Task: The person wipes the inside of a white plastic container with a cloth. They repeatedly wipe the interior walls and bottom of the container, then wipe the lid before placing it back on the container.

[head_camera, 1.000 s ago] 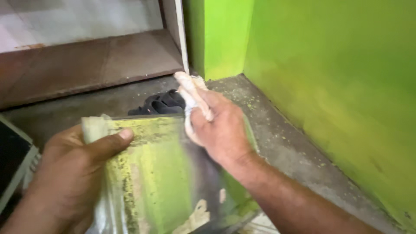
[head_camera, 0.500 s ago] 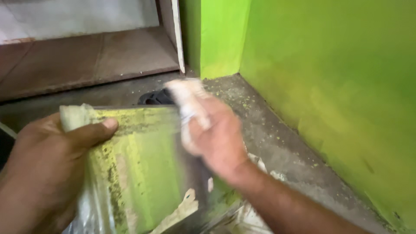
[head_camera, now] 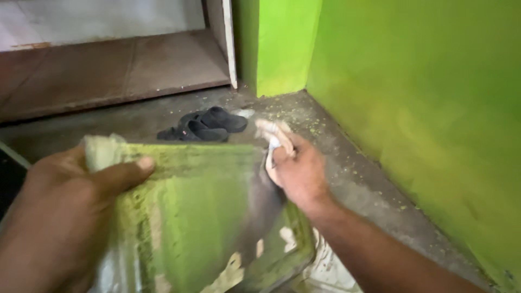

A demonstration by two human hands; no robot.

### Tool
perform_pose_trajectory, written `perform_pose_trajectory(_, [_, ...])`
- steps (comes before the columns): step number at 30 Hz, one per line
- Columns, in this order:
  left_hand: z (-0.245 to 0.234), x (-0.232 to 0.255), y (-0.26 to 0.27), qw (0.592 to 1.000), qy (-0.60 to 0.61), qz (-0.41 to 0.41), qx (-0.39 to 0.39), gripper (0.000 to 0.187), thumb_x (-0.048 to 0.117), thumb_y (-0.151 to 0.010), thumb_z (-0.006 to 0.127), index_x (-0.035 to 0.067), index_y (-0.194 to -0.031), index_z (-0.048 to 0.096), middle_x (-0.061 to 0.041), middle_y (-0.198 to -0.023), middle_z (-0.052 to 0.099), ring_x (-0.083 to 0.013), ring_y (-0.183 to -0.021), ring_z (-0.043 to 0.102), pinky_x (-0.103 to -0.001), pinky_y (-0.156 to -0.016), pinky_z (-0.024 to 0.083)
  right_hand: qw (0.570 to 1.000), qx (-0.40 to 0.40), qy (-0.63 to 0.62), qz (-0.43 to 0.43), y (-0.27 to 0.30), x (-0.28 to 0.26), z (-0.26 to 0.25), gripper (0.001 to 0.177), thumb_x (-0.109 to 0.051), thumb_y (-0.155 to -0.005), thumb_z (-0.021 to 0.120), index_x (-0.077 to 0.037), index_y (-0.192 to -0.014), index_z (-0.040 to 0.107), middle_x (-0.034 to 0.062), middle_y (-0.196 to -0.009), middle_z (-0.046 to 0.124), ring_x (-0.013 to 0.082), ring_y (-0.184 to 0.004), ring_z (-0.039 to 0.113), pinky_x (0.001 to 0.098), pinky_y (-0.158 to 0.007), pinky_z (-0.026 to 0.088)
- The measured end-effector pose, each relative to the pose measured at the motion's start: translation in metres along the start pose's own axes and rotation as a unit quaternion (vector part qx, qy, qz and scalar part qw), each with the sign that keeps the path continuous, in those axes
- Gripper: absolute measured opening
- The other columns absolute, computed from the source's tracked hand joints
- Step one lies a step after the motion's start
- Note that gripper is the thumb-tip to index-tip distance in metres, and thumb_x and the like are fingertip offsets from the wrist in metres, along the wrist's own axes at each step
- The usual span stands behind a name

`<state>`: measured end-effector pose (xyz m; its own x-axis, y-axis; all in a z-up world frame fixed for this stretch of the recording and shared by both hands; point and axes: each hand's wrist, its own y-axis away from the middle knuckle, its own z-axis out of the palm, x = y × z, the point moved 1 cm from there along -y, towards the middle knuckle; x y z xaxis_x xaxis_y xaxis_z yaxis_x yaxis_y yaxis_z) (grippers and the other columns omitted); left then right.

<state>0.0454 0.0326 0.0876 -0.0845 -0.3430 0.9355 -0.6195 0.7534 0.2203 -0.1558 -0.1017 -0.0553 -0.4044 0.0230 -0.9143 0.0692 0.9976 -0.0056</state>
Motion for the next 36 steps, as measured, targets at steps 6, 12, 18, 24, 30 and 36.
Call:
perform_pose_trajectory(6, [-0.004,-0.020,-0.015,1.000,-0.007,-0.006,-0.025,0.036,0.011,-0.091,0.073,-0.011,-0.119,0.066,-0.035,-0.110,0.074,-0.0463,-0.098,0.076,-0.056,-0.101,0.052,0.989,0.064,0.046,-0.123,0.004,0.003,0.006,0.045,-0.013,-0.087,0.067,-0.009,-0.132,0.068,0.0159,-0.109,0.076,0.0245,-0.098,0.071,0.0349,-0.087,0.054])
perform_pose_trajectory(12, [-0.002,-0.047,-0.037,0.992,-0.042,0.081,-0.083,0.043,0.021,-0.090,0.076,-0.013,-0.115,0.067,-0.035,-0.128,0.067,-0.0447,-0.123,0.064,-0.053,-0.114,0.042,0.940,-0.122,-0.094,-0.305,0.055,-0.048,0.027,0.045,-0.005,-0.093,0.053,0.003,-0.137,0.060,0.0149,-0.123,0.064,0.0183,-0.100,0.068,0.0283,-0.086,0.062])
perform_pose_trajectory(18, [0.000,-0.047,-0.032,0.990,-0.092,0.087,-0.069,0.043,0.025,-0.088,0.074,-0.009,-0.114,0.068,-0.031,-0.126,0.068,-0.0340,-0.122,0.063,-0.051,-0.108,0.038,0.942,-0.074,-0.008,-0.327,0.059,-0.050,0.021,0.043,-0.016,-0.096,0.057,-0.002,-0.136,0.062,0.0167,-0.118,0.069,0.0201,-0.098,0.070,0.0329,-0.086,0.061])
perform_pose_trajectory(24, [0.008,-0.018,-0.006,0.979,-0.196,-0.033,-0.052,0.022,0.020,-0.095,0.073,0.001,-0.104,0.070,-0.023,-0.087,0.069,-0.0319,-0.072,0.071,-0.051,-0.081,0.057,0.999,-0.011,0.043,0.010,-0.011,0.030,0.008,0.038,-0.029,-0.091,0.059,-0.010,-0.121,0.072,0.0087,-0.087,0.076,0.0223,-0.079,0.075,0.0379,-0.076,0.058])
perform_pose_trajectory(30, [0.004,-0.006,0.002,0.962,-0.273,-0.009,-0.019,0.038,0.027,-0.093,0.074,-0.008,-0.085,0.063,-0.024,-0.080,0.068,-0.0316,-0.069,0.068,-0.044,-0.081,0.058,0.973,-0.030,-0.167,0.154,-0.036,0.063,0.007,0.035,-0.028,-0.093,0.062,-0.002,-0.112,0.075,0.0112,-0.086,0.072,0.0216,-0.073,0.064,0.0390,-0.061,0.051])
perform_pose_trajectory(36, [0.001,-0.012,-0.009,0.984,-0.169,0.036,-0.049,0.027,0.020,-0.095,0.074,-0.006,-0.098,0.068,-0.031,-0.085,0.073,-0.0361,-0.072,0.067,-0.052,-0.076,0.059,0.994,-0.006,-0.088,-0.060,-0.002,0.010,0.000,0.030,-0.020,-0.092,0.062,-0.005,-0.117,0.068,0.0096,-0.094,0.074,0.0187,-0.077,0.071,0.0337,-0.066,0.060])
